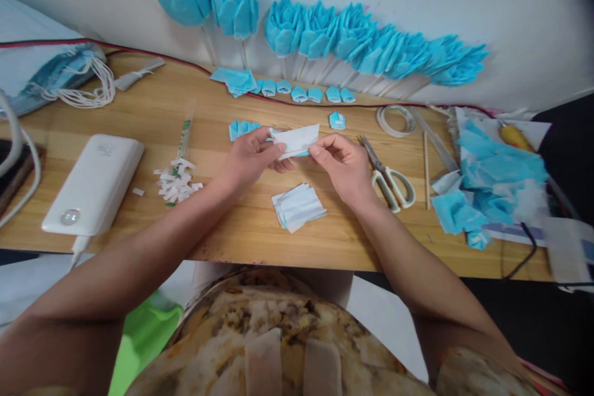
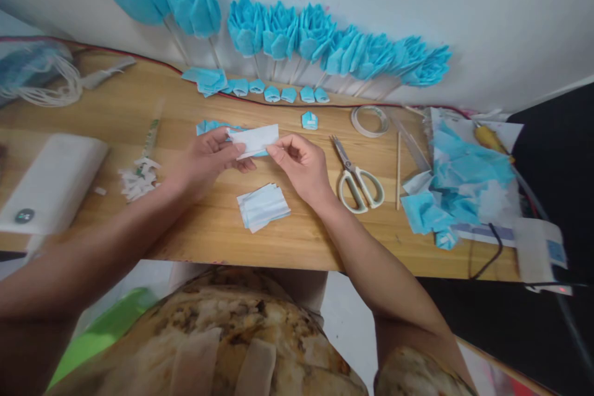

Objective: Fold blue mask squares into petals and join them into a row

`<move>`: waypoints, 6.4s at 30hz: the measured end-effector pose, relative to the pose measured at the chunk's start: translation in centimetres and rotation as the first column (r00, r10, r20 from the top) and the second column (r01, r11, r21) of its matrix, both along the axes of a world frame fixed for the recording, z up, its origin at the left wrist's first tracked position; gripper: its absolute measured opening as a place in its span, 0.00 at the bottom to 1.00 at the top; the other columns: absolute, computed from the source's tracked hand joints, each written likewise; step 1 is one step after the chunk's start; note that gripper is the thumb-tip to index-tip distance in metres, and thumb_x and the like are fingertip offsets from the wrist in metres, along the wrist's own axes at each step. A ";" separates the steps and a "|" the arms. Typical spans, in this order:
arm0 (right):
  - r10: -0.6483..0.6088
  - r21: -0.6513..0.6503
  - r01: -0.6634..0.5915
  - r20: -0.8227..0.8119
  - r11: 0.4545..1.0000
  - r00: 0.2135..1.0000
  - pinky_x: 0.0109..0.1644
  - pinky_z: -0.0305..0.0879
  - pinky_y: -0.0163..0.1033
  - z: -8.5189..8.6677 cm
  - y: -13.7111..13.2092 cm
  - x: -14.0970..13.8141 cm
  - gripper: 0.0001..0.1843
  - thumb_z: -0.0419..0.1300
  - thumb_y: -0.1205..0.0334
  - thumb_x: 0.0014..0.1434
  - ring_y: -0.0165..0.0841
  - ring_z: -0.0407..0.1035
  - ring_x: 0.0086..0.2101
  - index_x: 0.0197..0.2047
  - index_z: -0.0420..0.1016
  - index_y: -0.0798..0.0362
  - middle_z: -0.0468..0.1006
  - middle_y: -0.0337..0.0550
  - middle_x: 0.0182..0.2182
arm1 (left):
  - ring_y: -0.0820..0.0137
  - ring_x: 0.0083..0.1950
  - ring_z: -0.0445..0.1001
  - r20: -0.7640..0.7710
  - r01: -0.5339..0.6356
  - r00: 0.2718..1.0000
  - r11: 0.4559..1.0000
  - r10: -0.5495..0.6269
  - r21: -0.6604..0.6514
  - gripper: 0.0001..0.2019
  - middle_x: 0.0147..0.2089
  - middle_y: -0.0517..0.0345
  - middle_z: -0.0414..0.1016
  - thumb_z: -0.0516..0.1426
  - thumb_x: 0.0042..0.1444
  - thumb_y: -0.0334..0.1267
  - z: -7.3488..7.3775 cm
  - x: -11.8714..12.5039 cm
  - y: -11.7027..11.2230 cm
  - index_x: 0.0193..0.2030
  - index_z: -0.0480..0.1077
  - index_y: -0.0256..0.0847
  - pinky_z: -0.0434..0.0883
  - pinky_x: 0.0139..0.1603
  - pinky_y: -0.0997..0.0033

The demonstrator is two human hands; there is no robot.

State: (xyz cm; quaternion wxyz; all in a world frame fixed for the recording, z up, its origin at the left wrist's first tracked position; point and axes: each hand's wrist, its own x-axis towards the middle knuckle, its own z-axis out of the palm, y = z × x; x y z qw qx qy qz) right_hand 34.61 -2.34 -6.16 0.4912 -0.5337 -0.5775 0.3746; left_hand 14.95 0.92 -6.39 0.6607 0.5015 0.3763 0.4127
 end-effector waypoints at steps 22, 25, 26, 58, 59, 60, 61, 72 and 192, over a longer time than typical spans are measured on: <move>-0.016 -0.024 0.016 -0.014 1.000 1.000 0.34 0.66 0.40 -0.5 0.1 0.0 0.28 0.70 0.50 0.58 0.31 0.64 0.27 0.61 0.72 0.40 0.71 0.30 0.24 | 0.74 0.29 0.78 -0.074 -0.010 0.997 0.999 0.013 0.042 0.11 0.28 0.63 0.78 0.65 0.54 0.32 0.6 0.2 -0.1 0.40 0.67 0.39 0.74 0.34 0.74; 0.036 -0.071 -0.044 -0.108 0.997 0.993 0.36 0.69 0.40 -0.7 0.3 0.3 0.28 0.71 0.49 0.57 0.31 0.67 0.28 0.60 0.74 0.40 0.73 0.31 0.26 | 0.74 0.28 0.77 -0.077 -0.043 0.996 0.997 0.047 0.059 0.11 0.28 0.63 0.78 0.64 0.54 0.30 0.5 0.3 -0.1 0.41 0.67 0.39 0.73 0.33 0.73; 0.064 -0.090 -0.078 -0.153 0.993 0.986 0.37 0.70 0.39 -0.8 0.4 0.4 0.29 0.72 0.49 0.56 0.31 0.68 0.30 0.59 0.75 0.41 0.75 0.32 0.28 | 0.74 0.27 0.77 -0.080 -0.049 0.995 0.996 0.054 0.068 0.11 0.27 0.64 0.77 0.64 0.54 0.30 0.5 0.4 -0.1 0.41 0.68 0.39 0.73 0.33 0.73; 0.191 -0.028 -0.192 -0.047 0.981 0.980 0.49 0.75 0.43 -0.1 0.0 0.8 0.21 0.72 0.46 0.57 0.34 0.76 0.42 0.50 0.80 0.45 0.84 0.40 0.46 | 0.75 0.27 0.63 -0.275 0.001 0.956 0.940 0.099 0.342 0.08 0.25 0.63 0.67 0.62 0.55 0.37 1.2 0.3 -0.9 0.27 0.70 0.40 0.60 0.30 0.71; 0.178 0.031 -0.179 0.015 0.983 0.984 0.53 0.74 0.45 0.2 -0.1 1.0 0.20 0.71 0.48 0.58 0.35 0.76 0.46 0.51 0.80 0.44 0.83 0.41 0.50 | 0.74 0.28 0.64 -0.319 0.016 0.938 0.905 0.133 0.425 0.08 0.26 0.63 0.68 0.62 0.56 0.35 1.4 0.2 -1.0 0.27 0.69 0.40 0.59 0.31 0.70; 0.165 0.082 -0.171 0.079 0.982 0.983 0.55 0.73 0.46 0.6 -0.2 1.1 0.18 0.70 0.50 0.60 0.36 0.76 0.48 0.52 0.79 0.44 0.83 0.41 0.52 | 0.74 0.28 0.65 -0.353 0.038 0.922 0.871 0.158 0.490 0.08 0.26 0.62 0.68 0.61 0.56 0.34 1.5 0.2 -1.2 0.27 0.70 0.41 0.60 0.32 0.70; 0.153 0.125 -0.171 0.139 0.977 0.978 0.57 0.72 0.47 0.8 -0.3 1.1 0.17 0.69 0.52 0.61 0.37 0.76 0.49 0.52 0.80 0.43 0.83 0.41 0.52 | 0.73 0.29 0.65 -0.377 0.062 0.910 0.843 0.172 0.534 0.07 0.27 0.61 0.69 0.61 0.57 0.34 1.6 0.2 -1.3 0.27 0.70 0.41 0.60 0.32 0.69; 0.101 0.194 -0.131 0.153 0.972 0.983 0.47 0.72 0.41 0.3 -0.7 0.5 0.02 0.66 0.61 0.62 0.32 0.76 0.38 0.39 0.78 0.47 0.82 0.37 0.36 | 0.71 0.34 0.73 -0.231 -0.004 0.967 0.917 0.105 0.400 0.05 0.31 0.57 0.78 0.61 0.53 0.38 1.1 0.3 -0.7 0.32 0.75 0.39 0.69 0.38 0.70; 0.124 0.316 -0.187 0.209 0.930 0.970 0.59 0.71 0.50 0.9 -0.3 0.7 0.03 0.64 0.61 0.63 0.37 0.76 0.48 0.36 0.75 0.47 0.82 0.42 0.44 | 0.75 0.27 0.57 -0.361 0.150 0.933 0.917 -0.008 0.369 0.15 0.22 0.63 0.62 0.63 0.56 0.43 0.0 1.0 -1.9 0.22 0.70 0.39 0.53 0.29 0.70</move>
